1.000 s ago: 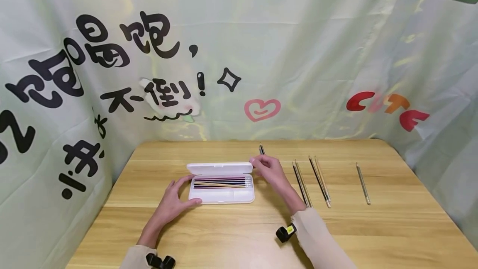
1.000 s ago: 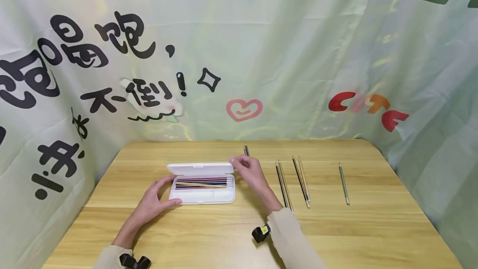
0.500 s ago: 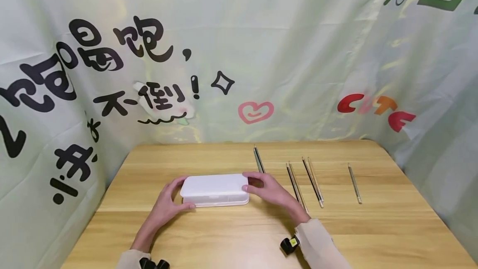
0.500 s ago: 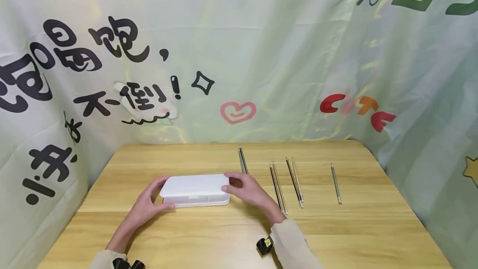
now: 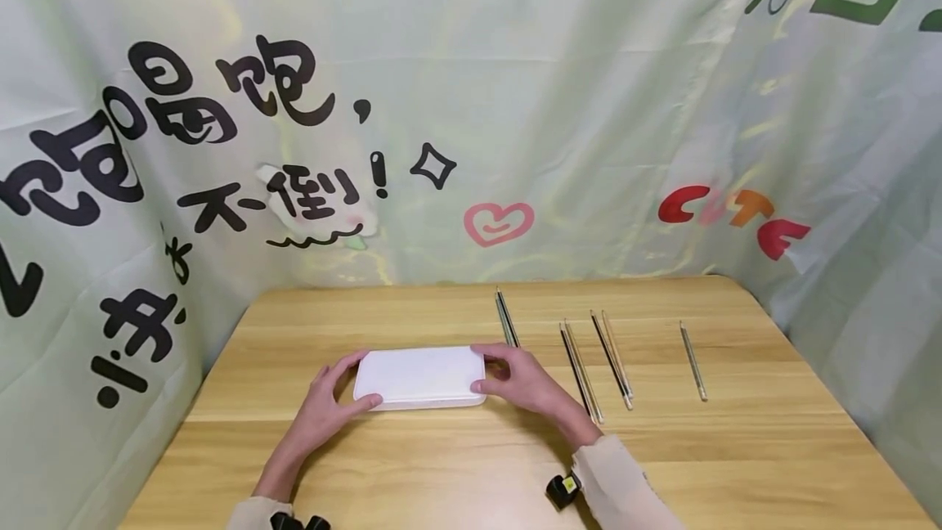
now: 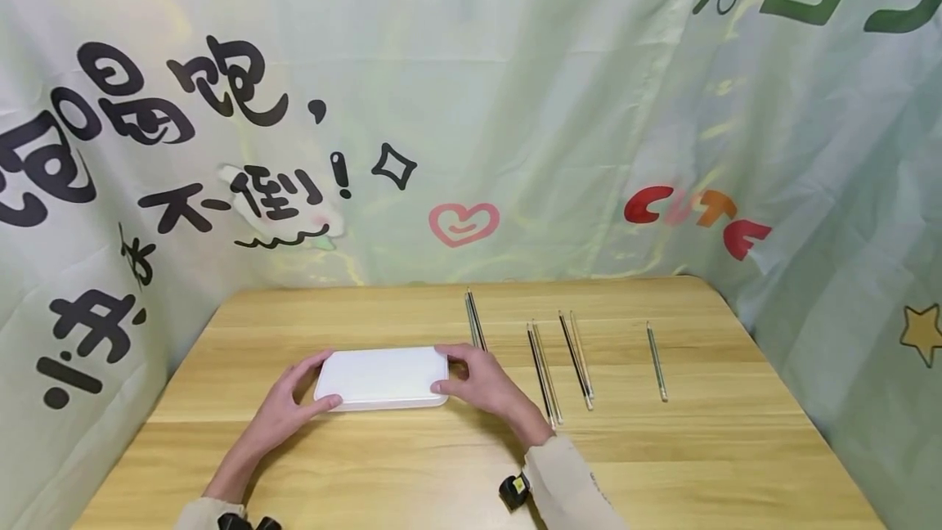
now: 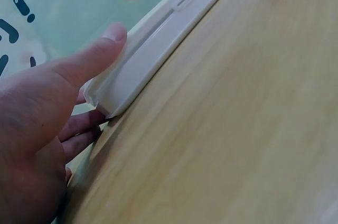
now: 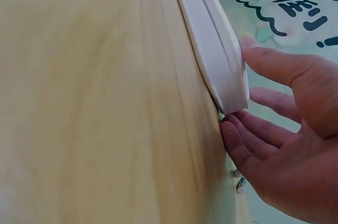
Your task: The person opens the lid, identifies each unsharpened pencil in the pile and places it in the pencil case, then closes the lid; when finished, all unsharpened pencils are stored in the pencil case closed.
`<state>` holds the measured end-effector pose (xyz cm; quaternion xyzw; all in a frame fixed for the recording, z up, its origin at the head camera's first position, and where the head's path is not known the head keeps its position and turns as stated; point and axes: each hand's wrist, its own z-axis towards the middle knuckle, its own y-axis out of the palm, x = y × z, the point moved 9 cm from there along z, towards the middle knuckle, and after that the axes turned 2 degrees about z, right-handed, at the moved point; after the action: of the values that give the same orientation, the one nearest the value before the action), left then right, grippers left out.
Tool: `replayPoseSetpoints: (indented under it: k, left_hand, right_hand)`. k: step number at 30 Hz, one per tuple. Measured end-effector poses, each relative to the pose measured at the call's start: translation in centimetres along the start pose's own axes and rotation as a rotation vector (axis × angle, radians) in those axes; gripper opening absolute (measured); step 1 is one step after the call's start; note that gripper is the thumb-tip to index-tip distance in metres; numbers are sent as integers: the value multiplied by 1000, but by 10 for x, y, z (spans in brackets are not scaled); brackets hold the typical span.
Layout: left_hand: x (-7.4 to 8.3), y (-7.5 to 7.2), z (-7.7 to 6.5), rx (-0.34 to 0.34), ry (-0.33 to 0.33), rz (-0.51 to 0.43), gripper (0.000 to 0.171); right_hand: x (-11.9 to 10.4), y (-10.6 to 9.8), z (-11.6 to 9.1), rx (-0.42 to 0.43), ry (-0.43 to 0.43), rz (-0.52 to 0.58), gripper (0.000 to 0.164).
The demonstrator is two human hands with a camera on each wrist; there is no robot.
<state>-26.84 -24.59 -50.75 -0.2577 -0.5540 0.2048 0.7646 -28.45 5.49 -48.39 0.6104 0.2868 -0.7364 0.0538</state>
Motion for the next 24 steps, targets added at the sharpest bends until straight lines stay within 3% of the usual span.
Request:
replayPoseSetpoints:
  k: [6, 15, 20, 24]
  left_hand:
    - [6, -7, -5, 18, 15, 15, 76]
    - [2, -1, -7, 1, 1, 37, 80]
    - [-1, -12, -6, 16, -7, -58, 61]
    - [-4, -25, -6, 56, -10, -60, 46]
  right_hand:
    - [-3, 6, 1, -25, -21, -5, 61]
    - [-3, 4, -2, -30, -2, -38, 61]
    - [-10, -3, -4, -43, -38, -49, 57]
    - [-20, -26, -13, 15, -68, -71, 51]
